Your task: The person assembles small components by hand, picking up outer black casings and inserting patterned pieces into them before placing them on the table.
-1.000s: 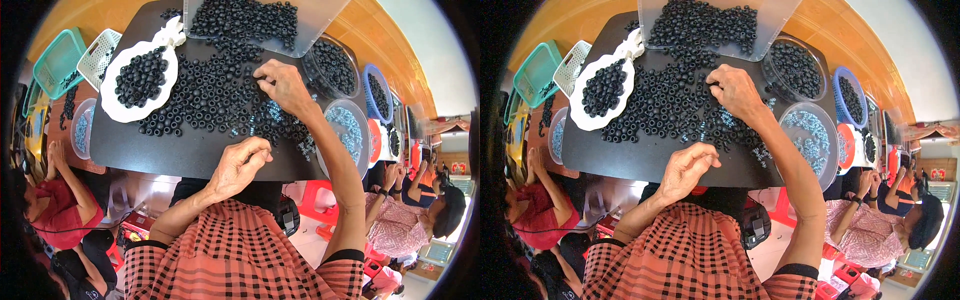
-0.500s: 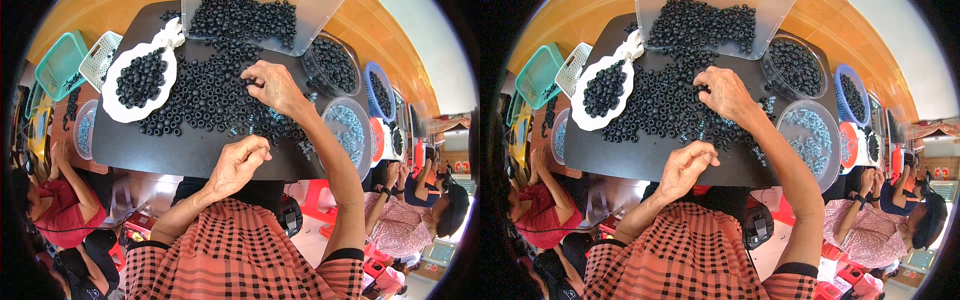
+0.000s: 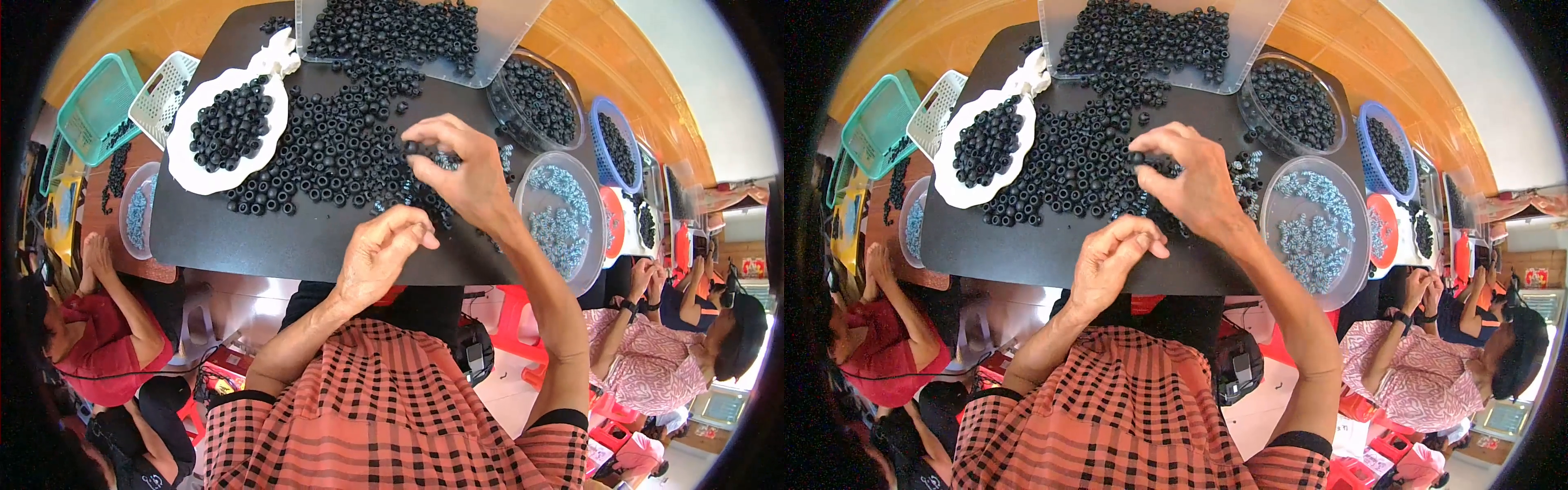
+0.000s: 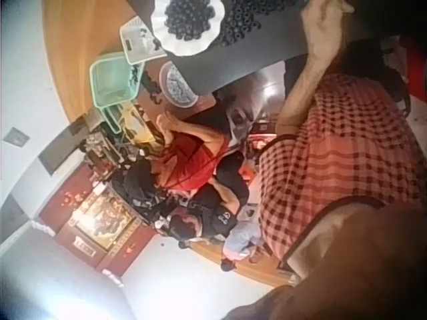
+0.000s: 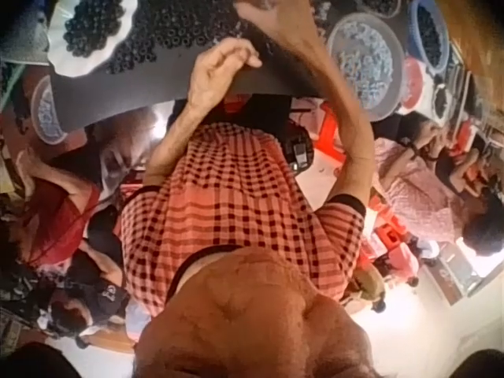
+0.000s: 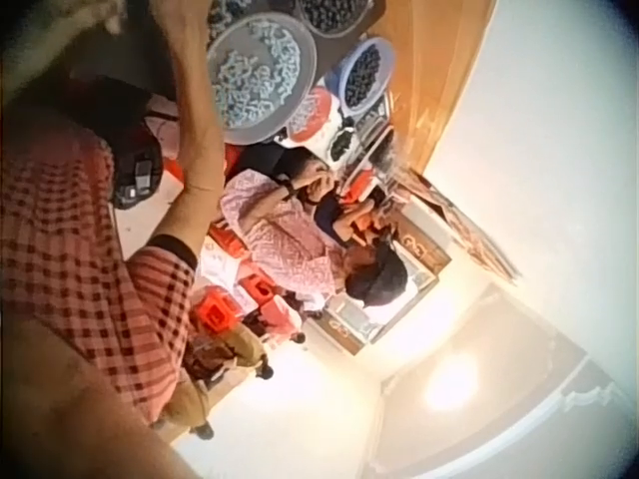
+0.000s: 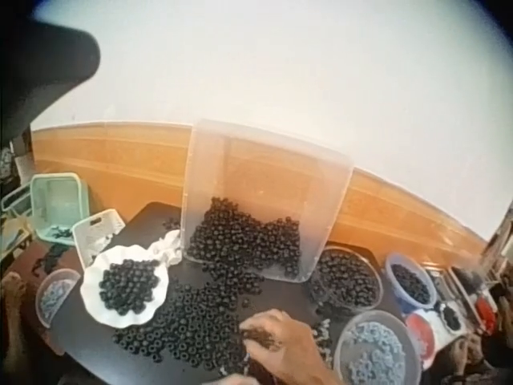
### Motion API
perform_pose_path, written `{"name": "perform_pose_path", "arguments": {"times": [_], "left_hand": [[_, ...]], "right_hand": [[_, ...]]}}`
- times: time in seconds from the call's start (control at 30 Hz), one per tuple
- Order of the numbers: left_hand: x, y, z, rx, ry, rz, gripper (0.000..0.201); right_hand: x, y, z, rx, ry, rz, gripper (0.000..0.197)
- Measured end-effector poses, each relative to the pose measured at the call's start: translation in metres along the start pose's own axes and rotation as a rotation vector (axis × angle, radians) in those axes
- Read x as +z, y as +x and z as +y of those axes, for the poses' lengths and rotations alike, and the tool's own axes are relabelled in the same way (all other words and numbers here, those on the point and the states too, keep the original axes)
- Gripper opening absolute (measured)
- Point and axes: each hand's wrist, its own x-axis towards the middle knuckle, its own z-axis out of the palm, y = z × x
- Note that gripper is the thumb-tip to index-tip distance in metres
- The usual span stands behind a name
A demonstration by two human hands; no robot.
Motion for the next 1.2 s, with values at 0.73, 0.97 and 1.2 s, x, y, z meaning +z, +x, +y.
{"name": "perform_pose_path", "arguments": {"times": [0.73, 0.97, 1.2], "left_hand": [[0.012, 0.007, -0.009, -0.136, -0.701, -0.095, 0.025], [0.011, 0.014, -0.013, -0.228, -0.767, -0.214, 0.026], [0.010, 0.009, -0.009, -0.212, -0.625, -0.127, 0.025]], "right_hand": [[0.020, -0.098, -0.010, -0.080, 0.152, 0.382, 0.032], [0.021, -0.101, -0.006, -0.078, 0.205, 0.403, 0.031], [0.021, -0.100, -0.008, -0.103, 0.110, 0.408, 0.030]]}}
